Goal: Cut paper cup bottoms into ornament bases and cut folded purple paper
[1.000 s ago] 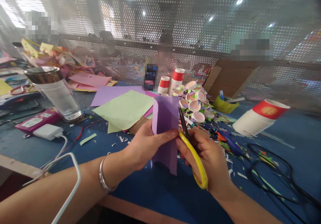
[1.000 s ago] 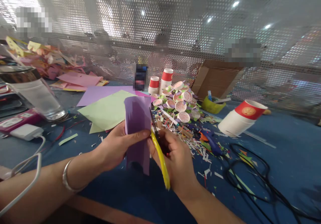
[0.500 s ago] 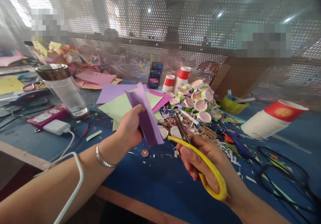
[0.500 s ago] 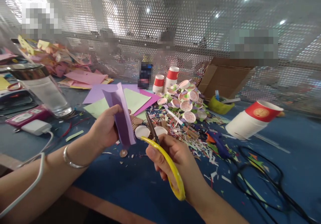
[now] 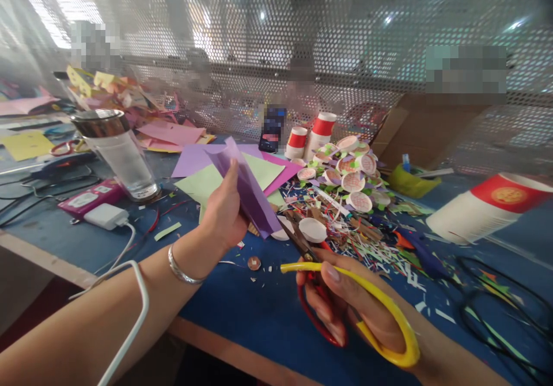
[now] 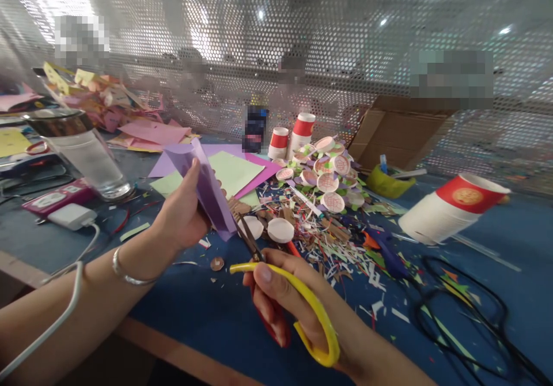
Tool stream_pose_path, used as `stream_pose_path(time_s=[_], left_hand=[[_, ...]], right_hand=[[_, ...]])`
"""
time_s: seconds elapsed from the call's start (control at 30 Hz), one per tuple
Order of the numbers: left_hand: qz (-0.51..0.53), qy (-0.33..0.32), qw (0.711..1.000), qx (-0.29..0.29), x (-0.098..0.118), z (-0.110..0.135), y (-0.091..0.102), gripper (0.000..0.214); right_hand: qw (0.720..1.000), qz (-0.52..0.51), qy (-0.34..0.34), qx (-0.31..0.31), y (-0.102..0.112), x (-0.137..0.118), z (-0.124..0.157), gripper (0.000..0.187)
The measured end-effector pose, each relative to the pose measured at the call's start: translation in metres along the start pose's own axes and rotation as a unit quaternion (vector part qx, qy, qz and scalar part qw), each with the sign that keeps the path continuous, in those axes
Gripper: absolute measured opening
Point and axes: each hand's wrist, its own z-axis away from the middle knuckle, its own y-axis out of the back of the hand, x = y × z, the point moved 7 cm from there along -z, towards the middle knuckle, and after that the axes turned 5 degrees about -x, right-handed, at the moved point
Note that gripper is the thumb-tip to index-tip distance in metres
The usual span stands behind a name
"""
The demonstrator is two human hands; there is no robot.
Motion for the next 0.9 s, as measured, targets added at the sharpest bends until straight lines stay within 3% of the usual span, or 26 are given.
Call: stream_pose_path(time_s=[0.17,0.47,0.77,0.9], left_hand=[[-0.013,-0.053,0.998,-0.041,0.004,-0.001,-0.002,0.033],[-0.03,-0.118,0.991,-0.058,0.011,0.001,-0.002,0.04],[-0.047,-0.115,0.988,-0.086,0.01,0.004,-0.008,0.042],[-0.068,-0.095,0.99,-0.082,0.0,0.01,-0.009,0.04]], right_hand=[[1.0,0.01,-0.006,0.008,0.002,0.001,0.002,0.041],[1.0,0.029,-0.007,0.004,0.001,-0.002,-0.002,0.044],[0.997,0.066,-0.043,0.018,0.003,0.002,0.0,0.048],[0.994,0.089,-0.039,0.04,0.003,-0.001,0.0,0.049]])
